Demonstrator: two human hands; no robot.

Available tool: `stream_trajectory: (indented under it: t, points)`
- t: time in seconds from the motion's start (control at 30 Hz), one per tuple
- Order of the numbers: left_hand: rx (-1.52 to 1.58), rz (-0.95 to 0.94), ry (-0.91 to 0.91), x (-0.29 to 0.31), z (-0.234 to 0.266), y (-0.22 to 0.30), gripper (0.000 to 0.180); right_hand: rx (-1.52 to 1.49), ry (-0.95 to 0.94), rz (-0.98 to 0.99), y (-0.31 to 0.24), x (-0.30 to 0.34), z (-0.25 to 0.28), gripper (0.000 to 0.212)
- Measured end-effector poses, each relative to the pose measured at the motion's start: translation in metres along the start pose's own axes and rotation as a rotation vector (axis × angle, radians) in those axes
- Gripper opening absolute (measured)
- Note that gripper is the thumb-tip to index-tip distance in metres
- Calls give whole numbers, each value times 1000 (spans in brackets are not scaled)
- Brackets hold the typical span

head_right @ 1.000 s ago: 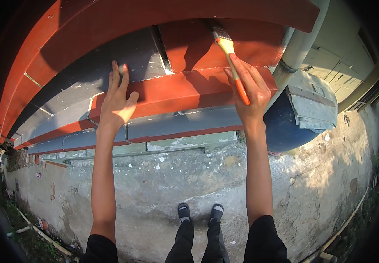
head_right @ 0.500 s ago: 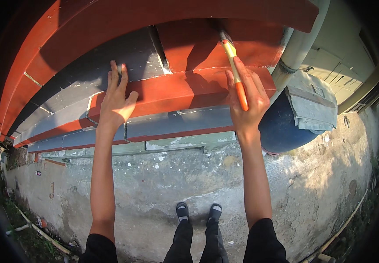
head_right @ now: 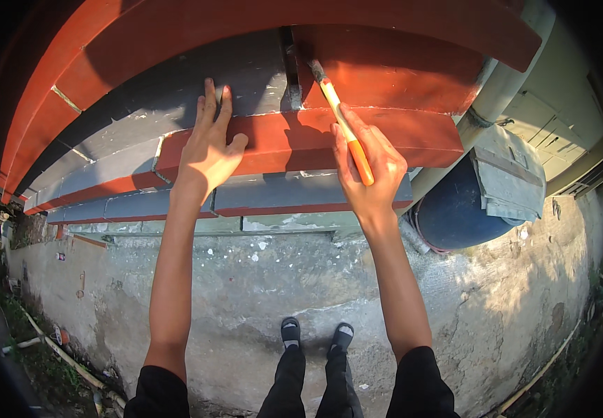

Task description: Painting the surfaces of a red louvered structure with a brush.

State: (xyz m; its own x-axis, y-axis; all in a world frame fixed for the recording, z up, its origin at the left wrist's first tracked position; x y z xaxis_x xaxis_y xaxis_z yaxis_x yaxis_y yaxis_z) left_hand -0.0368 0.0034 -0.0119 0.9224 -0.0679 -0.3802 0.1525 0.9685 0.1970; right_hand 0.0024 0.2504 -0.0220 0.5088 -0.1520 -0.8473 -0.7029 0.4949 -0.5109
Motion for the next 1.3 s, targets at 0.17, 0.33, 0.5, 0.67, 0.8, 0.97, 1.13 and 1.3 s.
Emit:
stream_trajectory:
  t: [0.17, 0.33, 0.5, 0.67, 0.8, 0.97, 1.13, 1.3]
  points:
    - [55, -42, 28, 0, 2, 1, 84, 17, 56, 187, -18, -24, 8, 37]
    - [51, -63, 68, 1, -4, -8, 84, 24, 4, 73, 0, -2, -7, 36]
    - [58, -51, 21, 1, 1, 1, 83, 6, -117, -117, 2, 13, 19, 31]
    - [12, 8, -30, -1, -2, 5, 86, 184, -62, 47, 31, 3, 49, 24]
    - [-14, 25, -45, -1, 5, 7, 86, 263, 306, -238, 49, 22, 104, 24]
    - [-15, 22, -32, 0, 3, 9, 87, -55, -10, -172, 18, 20, 58, 29]
    - [31, 1, -41, 0, -4, 6, 88, 234, 131, 10, 63, 9, 71, 23]
    - [-19, -32, 18, 0, 3, 12, 87, 19, 657, -330, 69, 28, 125, 30]
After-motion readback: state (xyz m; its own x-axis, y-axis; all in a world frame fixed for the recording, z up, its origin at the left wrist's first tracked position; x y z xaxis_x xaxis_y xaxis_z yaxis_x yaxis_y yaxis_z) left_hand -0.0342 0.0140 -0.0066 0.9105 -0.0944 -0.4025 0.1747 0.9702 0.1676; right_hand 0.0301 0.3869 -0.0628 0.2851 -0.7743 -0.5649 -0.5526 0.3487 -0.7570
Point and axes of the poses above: each hand's wrist, its own x-axis away from the middle knuckle, its own z-axis out of the back of the hand, y = z × x, the point moved 4 cm from there along -x, towards the middle knuckle, and after that the axes turned 1 degree about -z, right-handed, at the moved point
